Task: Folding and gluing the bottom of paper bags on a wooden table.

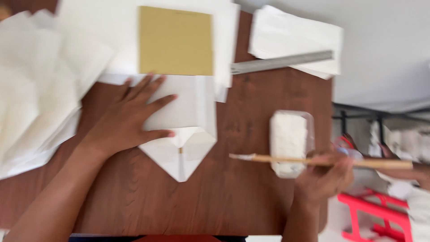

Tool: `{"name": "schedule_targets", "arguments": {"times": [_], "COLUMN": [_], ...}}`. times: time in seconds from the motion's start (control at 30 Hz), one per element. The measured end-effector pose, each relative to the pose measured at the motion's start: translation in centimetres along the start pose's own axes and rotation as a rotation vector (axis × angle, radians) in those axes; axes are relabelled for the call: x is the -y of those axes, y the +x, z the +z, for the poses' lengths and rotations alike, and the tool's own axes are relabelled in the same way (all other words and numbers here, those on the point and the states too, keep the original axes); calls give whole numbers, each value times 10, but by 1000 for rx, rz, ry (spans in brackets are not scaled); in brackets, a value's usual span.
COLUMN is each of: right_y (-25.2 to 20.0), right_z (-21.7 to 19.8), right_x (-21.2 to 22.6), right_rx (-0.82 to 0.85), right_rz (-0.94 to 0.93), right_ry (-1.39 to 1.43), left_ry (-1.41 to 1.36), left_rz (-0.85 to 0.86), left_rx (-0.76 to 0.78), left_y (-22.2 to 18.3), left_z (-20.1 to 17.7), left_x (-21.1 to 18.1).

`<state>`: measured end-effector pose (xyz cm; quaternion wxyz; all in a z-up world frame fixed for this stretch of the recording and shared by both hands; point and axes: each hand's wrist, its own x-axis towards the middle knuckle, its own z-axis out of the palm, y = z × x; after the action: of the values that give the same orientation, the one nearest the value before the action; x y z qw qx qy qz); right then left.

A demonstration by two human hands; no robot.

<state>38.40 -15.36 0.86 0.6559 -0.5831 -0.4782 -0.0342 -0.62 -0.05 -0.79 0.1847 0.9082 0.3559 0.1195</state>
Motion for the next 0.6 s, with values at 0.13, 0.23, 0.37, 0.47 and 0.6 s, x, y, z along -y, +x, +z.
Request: {"name": "schedule_targets", "arguments": {"times": [0.13, 0.23, 0.37, 0.47, 0.6], "right_y": [46, 59, 55, 59, 57], "right_z": [-41, -57, -57, -35, -31], "right_x": [-34, -60, -89, -55, -45], "right_rx": [-286, -193, -121, -62, 70], "right_rz": [471, 585, 751, 921, 955], "right_ry": [97, -35, -29, -32, -83], "left_ry": [74, 143, 195, 287, 263], "left_rz": [-31, -45, -100, -115, -177], "left_rx": [-11, -41, -79, -137, -97], "left_y": [4, 2, -2, 1, 5], "left_z": [4, 9, 22, 29, 35], "left_x": [-2, 2, 6, 1, 2]}}
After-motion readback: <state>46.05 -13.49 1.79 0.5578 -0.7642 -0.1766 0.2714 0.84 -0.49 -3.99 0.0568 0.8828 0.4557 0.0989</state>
